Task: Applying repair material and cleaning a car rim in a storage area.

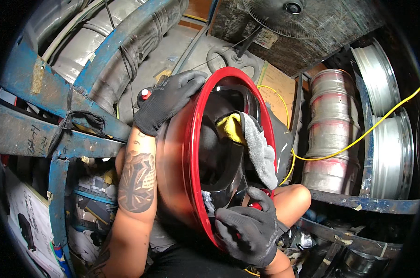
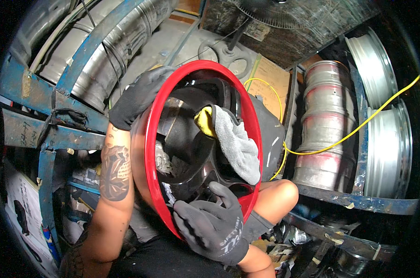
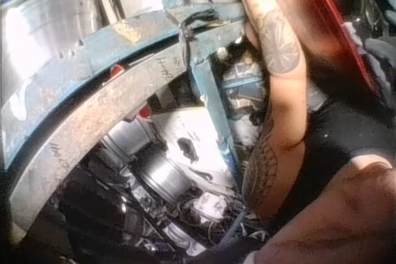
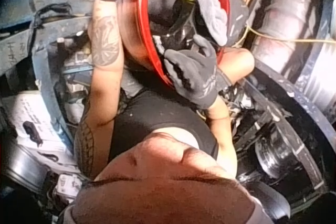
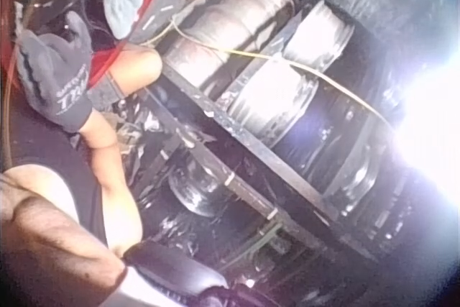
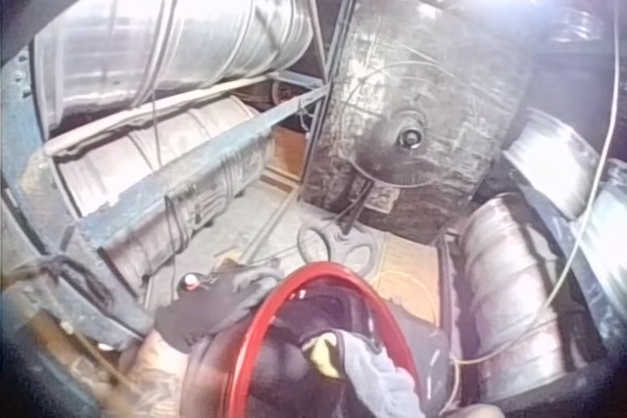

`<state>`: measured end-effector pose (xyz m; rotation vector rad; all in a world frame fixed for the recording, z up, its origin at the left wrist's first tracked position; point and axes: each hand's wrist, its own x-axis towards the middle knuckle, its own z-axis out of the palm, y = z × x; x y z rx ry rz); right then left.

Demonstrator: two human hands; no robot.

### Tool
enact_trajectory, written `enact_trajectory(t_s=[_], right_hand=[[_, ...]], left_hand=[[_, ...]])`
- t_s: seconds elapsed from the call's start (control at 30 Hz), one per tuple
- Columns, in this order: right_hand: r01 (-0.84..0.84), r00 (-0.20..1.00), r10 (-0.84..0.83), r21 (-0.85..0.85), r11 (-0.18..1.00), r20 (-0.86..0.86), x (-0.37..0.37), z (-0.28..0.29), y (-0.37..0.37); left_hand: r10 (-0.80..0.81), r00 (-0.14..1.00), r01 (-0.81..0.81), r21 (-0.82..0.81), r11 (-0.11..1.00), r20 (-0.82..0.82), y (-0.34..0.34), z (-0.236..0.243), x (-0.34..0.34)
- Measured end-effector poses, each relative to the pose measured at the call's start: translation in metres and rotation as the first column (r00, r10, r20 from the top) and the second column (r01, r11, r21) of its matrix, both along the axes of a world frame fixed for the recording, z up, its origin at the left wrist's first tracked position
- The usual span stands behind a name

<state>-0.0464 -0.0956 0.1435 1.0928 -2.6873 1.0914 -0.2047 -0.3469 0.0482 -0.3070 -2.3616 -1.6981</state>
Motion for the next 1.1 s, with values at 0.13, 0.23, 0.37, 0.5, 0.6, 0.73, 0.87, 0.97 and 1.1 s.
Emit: enact_trajectory(t_s=[0.13,0.23,0.37,0.5,0.6,0.73,0.87,0.97,1.1], right_hand=[[0.035,0.998,-0.028,0.107,0.994,-0.059,-0.004,-0.011,0.005],[0.01,0.996,0.003,0.146,0.989,-0.09,-0.003,-0.004,0.0],[-0.004,0.998,0.014,0.149,0.989,-0.066,-0.004,0.0,-0.004],[-0.007,0.996,0.021,0.16,0.987,-0.084,-0.001,-0.002,0.001],[-0.017,0.995,0.031,0.155,0.988,-0.093,-0.006,-0.005,0.0],[-0.069,0.994,0.083,0.173,0.982,-0.076,-0.005,0.001,0.0],[-0.048,0.998,0.05,0.059,0.997,-0.04,-0.008,-0.004,-0.002],[0.037,0.998,-0.038,-0.024,0.999,-0.044,0.0,-0.002,0.017],[0.004,1.0,-0.004,0.0,1.0,-0.017,-0.001,-0.002,0.012]], left_hand=[[-0.061,0.998,0.061,-0.017,0.998,0.034,0.011,-0.022,-0.018],[-0.082,0.994,0.08,-0.04,0.996,-0.076,0.005,-0.017,-0.013],[-0.088,0.991,0.091,-0.025,0.996,0.099,-0.005,-0.009,-0.013],[-0.106,0.989,0.112,-0.059,0.992,0.103,-0.001,-0.007,-0.009],[-0.115,0.982,0.118,-0.008,0.993,0.152,0.0,-0.014,-0.017],[-0.086,0.985,0.092,-0.035,0.995,0.149,-0.011,-0.011,-0.01],[-0.096,0.993,0.102,-0.098,0.99,0.066,0.001,-0.01,-0.01],[-0.129,0.979,0.13,0.003,0.992,0.161,0.005,-0.017,-0.017],[-0.09,0.994,0.085,-0.068,0.994,-0.064,-0.003,-0.016,-0.015]])
